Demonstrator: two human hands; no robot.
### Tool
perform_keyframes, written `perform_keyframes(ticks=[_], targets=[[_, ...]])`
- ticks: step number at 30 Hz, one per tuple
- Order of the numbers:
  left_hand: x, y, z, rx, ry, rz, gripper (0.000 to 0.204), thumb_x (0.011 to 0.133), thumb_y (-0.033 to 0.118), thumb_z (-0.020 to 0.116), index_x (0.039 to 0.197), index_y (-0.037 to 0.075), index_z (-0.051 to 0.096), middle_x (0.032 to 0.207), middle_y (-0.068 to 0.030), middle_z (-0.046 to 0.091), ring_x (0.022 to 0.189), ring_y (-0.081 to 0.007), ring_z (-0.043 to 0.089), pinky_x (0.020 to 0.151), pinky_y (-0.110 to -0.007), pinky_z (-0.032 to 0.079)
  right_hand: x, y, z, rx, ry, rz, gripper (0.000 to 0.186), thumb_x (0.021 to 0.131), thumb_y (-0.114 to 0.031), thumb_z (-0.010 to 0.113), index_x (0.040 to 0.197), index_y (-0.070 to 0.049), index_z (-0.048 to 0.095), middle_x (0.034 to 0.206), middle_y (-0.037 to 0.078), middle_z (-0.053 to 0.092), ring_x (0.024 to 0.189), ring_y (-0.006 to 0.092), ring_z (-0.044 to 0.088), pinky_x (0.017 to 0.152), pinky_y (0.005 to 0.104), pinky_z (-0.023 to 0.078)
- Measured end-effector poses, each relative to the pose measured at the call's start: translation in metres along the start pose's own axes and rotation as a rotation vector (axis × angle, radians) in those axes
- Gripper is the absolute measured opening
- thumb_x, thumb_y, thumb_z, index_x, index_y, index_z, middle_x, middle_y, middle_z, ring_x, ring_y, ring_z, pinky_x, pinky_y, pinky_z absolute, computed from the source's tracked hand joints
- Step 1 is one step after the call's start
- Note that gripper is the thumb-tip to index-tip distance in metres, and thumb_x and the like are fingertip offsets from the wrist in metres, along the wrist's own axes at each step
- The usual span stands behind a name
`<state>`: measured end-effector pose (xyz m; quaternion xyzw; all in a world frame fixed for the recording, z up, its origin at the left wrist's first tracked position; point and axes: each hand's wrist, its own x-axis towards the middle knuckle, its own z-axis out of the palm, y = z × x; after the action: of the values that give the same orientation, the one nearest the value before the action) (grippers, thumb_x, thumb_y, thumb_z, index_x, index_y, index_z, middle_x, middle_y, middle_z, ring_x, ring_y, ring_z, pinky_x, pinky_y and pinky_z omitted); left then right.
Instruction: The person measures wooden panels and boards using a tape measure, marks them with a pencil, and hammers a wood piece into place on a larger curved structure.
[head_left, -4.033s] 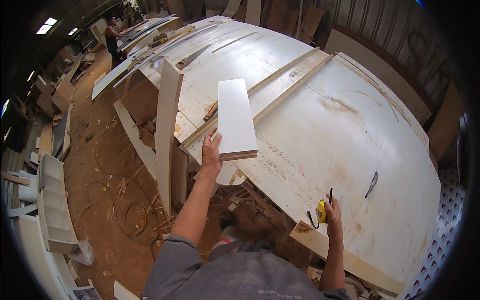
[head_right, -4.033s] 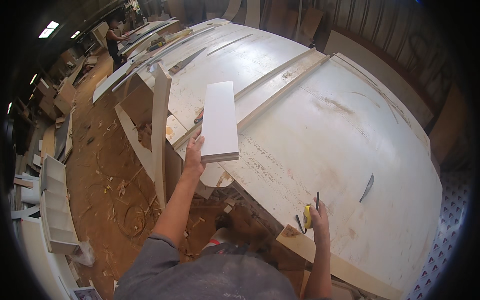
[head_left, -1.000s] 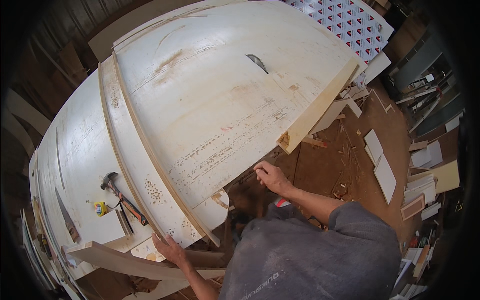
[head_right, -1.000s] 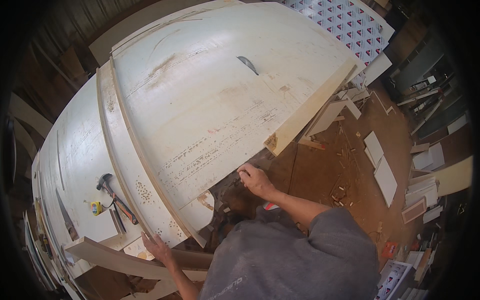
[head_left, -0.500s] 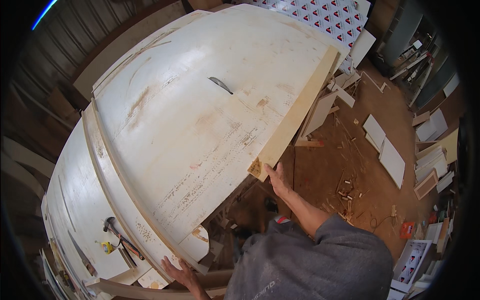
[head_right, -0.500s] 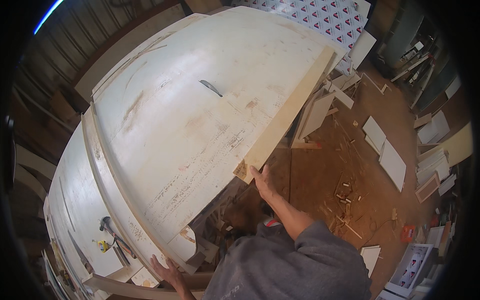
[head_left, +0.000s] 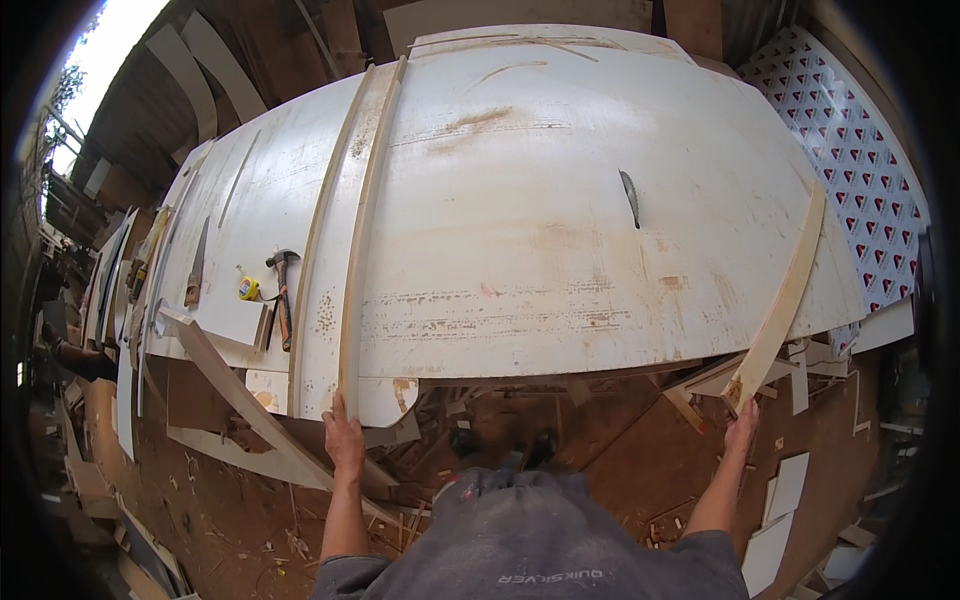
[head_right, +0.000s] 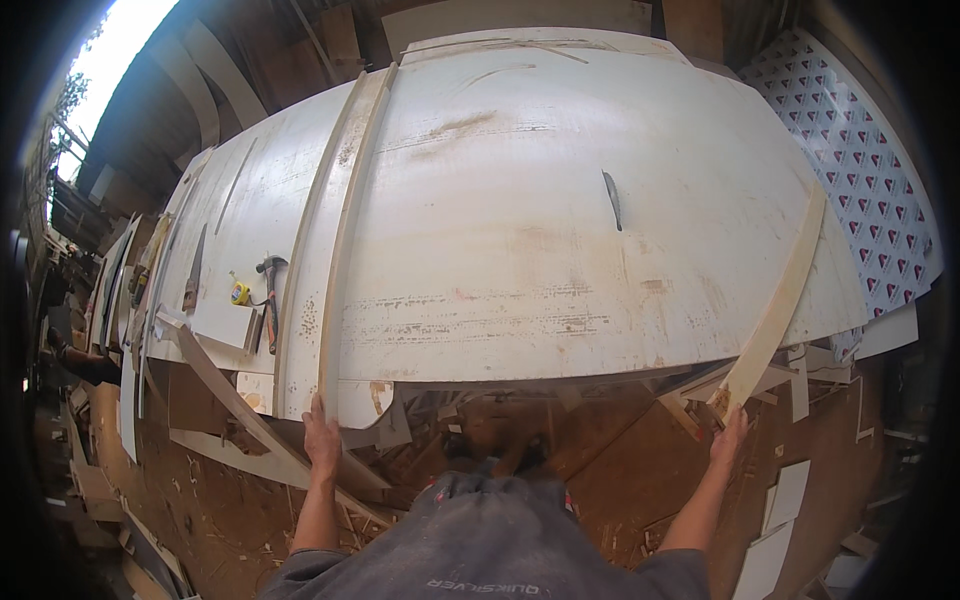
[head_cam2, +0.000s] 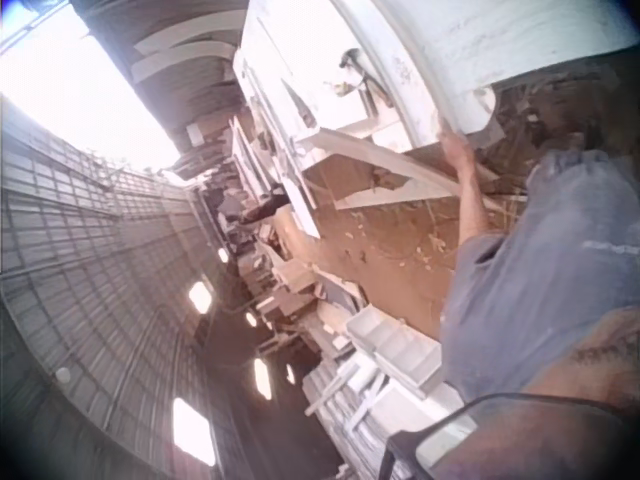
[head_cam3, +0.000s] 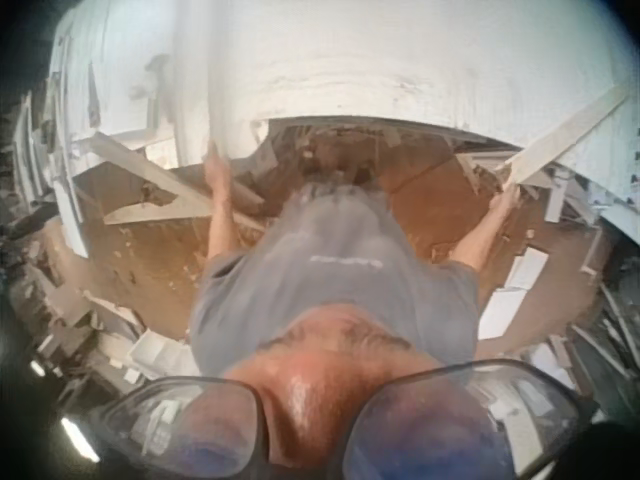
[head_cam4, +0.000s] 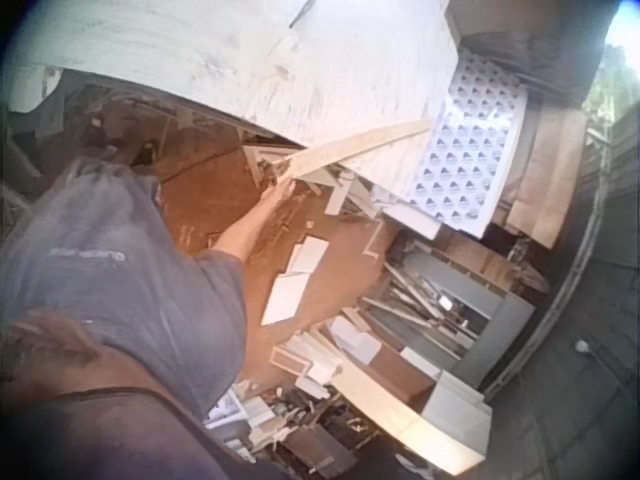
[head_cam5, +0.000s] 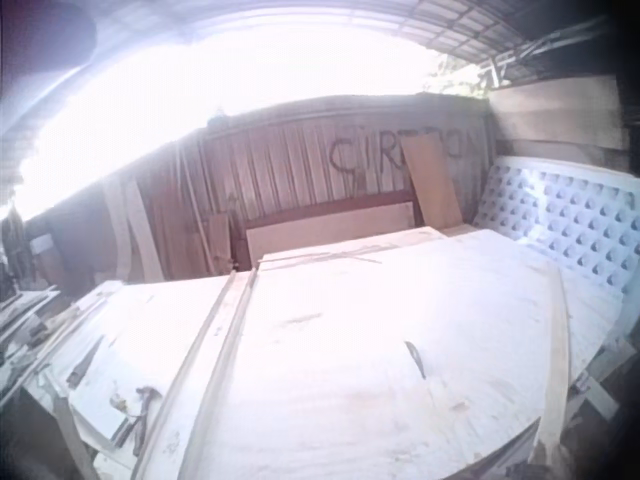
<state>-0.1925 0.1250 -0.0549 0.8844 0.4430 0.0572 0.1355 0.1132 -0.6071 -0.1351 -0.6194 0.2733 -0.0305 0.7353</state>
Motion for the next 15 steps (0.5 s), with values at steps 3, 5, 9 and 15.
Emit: perform_keyframes(ticks=[3,5,9,15], targets=[[-0.007,-0.020,-0.003,-0.050,0.080,0.006,0.061,0.090,0.013,0.062,0.145,0.011,0.035,0.118,-0.0235,0.049,0.099,-0.0453,0.058,0.083,-0.051,0.050,-0.003,0.023,-0.001,0.086,0.260,0.000,0.078,0.094,-0.057,0.057,0.148,-0.007,0.030,0.129,0.016,0.055,0.103,0.0223,0.060,0.087,0.0342,0.051],[-0.013,-0.013,-0.014,-0.105,0.121,-0.035,0.051,0.092,0.017,0.060,0.140,0.009,0.042,0.118,-0.0237,0.050,0.099,-0.0457,0.059,0.082,-0.052,0.050,-0.026,0.058,-0.001,0.111,0.388,0.045,0.082,0.094,-0.062,0.052,0.151,-0.010,0.025,0.128,0.018,0.056,0.100,0.0234,0.061,0.085,0.0343,0.052],[-0.010,-0.018,-0.041,-0.135,-0.005,-0.017,0.028,0.093,0.020,0.060,0.114,0.002,0.053,0.101,-0.0225,0.058,0.091,-0.0431,0.060,0.075,-0.050,0.048,-0.120,0.151,0.035,-0.343,0.168,0.333,0.061,0.101,-0.046,0.051,0.147,-0.010,0.034,0.118,0.018,0.057,0.086,0.0210,0.060,0.071,0.0320,0.052],[0.016,-0.016,-0.108,-0.656,-0.118,-0.006,0.023,0.095,0.021,0.060,0.096,-0.002,0.054,0.074,-0.0117,0.056,0.069,-0.0191,0.052,0.065,-0.036,0.044,-0.226,0.218,0.168,-0.810,-0.599,0.387,0.044,0.098,-0.024,0.055,0.129,0.007,0.046,0.101,0.015,0.060,0.075,0.0172,0.062,0.063,0.0307,0.052]])
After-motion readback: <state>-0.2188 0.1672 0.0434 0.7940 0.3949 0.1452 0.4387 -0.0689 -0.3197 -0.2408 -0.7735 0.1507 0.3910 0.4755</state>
